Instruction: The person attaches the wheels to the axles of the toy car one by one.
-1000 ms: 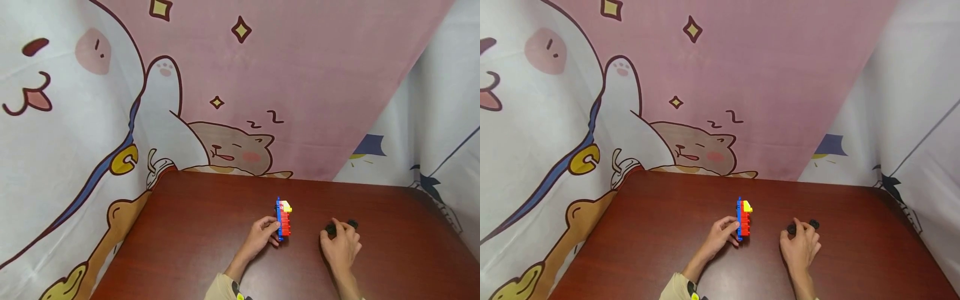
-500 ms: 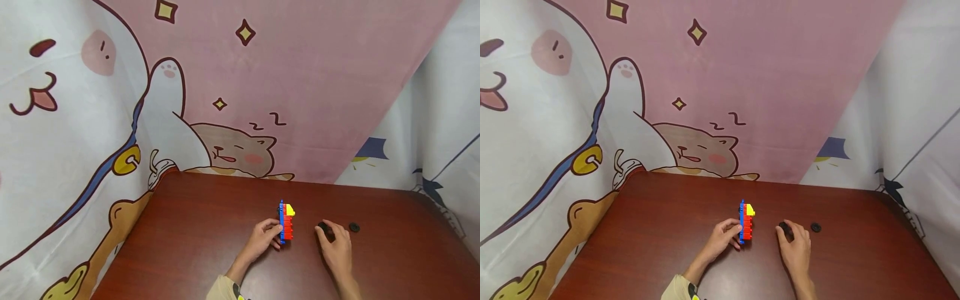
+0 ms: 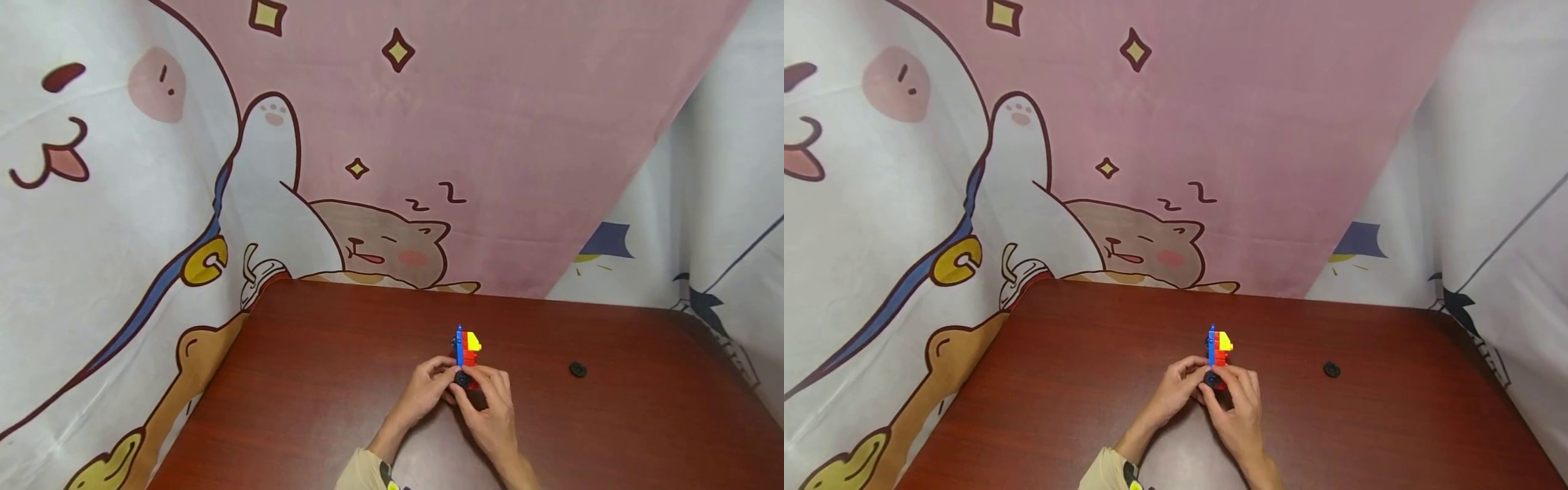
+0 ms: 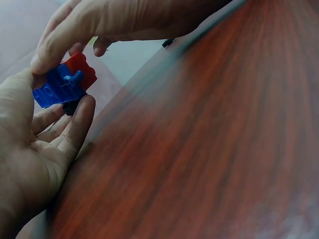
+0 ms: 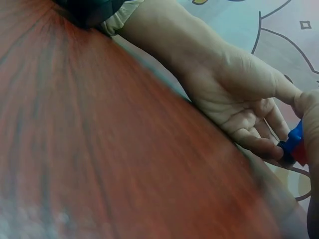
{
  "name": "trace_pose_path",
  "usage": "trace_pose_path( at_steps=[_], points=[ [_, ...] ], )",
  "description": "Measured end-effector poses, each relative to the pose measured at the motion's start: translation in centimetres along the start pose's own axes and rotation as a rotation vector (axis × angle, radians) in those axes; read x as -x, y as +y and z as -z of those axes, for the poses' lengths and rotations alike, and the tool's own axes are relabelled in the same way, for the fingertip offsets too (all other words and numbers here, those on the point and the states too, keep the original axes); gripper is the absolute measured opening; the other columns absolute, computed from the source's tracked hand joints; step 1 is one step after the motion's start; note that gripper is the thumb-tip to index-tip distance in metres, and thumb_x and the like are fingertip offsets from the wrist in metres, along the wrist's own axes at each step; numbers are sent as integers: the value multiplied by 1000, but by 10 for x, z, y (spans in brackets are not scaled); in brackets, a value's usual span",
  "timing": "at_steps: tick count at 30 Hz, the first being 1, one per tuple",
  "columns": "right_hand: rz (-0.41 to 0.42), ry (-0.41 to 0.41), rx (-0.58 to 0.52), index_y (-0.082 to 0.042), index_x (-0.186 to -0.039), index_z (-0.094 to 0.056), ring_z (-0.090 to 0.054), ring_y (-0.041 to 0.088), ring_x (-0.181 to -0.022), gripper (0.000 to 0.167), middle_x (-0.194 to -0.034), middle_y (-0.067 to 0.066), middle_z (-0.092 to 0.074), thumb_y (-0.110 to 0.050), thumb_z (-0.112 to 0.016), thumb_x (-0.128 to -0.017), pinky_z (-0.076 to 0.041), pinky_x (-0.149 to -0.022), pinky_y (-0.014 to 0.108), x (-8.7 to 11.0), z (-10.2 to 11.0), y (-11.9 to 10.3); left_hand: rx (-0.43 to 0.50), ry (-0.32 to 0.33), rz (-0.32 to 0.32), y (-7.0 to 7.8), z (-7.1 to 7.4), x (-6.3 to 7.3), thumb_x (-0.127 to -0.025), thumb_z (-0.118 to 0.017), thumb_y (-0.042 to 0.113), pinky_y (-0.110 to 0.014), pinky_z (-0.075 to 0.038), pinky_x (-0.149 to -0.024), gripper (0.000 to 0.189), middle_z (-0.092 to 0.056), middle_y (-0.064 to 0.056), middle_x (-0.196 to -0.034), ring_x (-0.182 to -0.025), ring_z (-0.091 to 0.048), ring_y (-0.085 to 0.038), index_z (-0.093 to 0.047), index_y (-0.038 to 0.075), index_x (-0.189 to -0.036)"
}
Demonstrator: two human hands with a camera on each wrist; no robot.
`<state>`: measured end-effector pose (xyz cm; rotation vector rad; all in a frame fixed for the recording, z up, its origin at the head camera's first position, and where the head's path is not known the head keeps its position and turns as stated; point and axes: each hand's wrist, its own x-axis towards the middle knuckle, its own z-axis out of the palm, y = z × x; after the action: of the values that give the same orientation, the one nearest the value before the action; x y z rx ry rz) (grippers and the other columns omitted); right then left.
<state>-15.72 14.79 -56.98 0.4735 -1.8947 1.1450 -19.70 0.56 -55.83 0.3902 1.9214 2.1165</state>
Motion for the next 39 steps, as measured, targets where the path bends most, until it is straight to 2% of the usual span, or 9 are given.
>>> trace_pose_path(
  at_steps=[3,7,15,20,24,28,31,34,39],
  points=[
    [-12,-12,5,1,-113,-71,-49,22,-99,47,-106,15,-64,-6,-87,-70,-37,-90,12,1,-3,-1,-16,1,-2,1,1,0,-100,-61,17,-22,-58,-56,30,-70,-16,-99,-65,-64,-6,-63,-5,-119],
    [-28,-11,13,0,-113,-71,-48,20,-99,48,-104,14,-63,-1,-87,-68,-37,-88,13,1,-3,-1,-23,-30,1,2,2,1,-102,-57,21,-25,-60,-57,33,-70,-12,-95,-66,-65,-6,-63,-5,-120],
    [-65,-48,22,-2,-115,-72,-46,16,-101,52,-102,12,-58,6,-85,-65,-36,-86,11,4,-1,-3,105,-137,55,2,10,3,-96,-61,15,-25,-61,-61,39,-67,-3,-103,-67,-67,-8,-57,-5,-129],
    [-87,-20,-50,7,-108,-71,-46,18,-95,38,-97,17,-56,18,-75,-72,-39,-78,15,-8,2,-23,167,-161,90,3,13,1,-95,-64,12,-27,-62,-62,41,-69,-4,-106,-70,-69,-12,-55,-5,-131],
    [-249,14,-92,11,-107,-67,-48,20,-88,34,-100,20,-52,23,-68,-75,-42,-72,17,-10,1,-28,180,-177,102,4,13,1,-95,-64,13,-29,-62,-63,43,-69,-4,-108,-70,-70,-15,-54,-4,-133],
    [-573,-21,-167,5,-127,-52,-52,11,-92,41,-115,12,-51,7,-67,-90,-45,-75,15,-1,-1,-15,180,-179,101,2,12,0,-94,-64,12,-30,-63,-65,43,-68,-5,-108,-70,-70,-15,-54,-4,-133],
    [-749,-86,-226,0,-138,-42,-56,3,-88,46,-119,9,-52,-7,-63,-97,-49,-70,14,-1,0,-13,184,-183,102,2,12,0,-95,-64,12,-31,-63,-66,43,-69,-8,-110,-71,-70,-15,-54,-4,-133],
    [-801,-119,-290,1,-140,-41,-59,3,-80,46,-116,13,-53,-10,-60,-99,-54,-66,15,-2,0,-12,182,-191,104,1,13,-1,-95,-64,12,-29,-62,-63,43,-69,-11,-114,-73,-70,-15,-54,-3,-134],
    [-795,-109,-357,7,-140,-40,-61,3,-81,47,-115,16,-51,-7,-59,-99,-59,-70,19,-3,-1,-11,156,-191,92,0,14,-1,-95,-65,13,-24,-58,-55,43,-68,-14,-118,-75,-70,-15,-56,-2,-133]
  ],
)
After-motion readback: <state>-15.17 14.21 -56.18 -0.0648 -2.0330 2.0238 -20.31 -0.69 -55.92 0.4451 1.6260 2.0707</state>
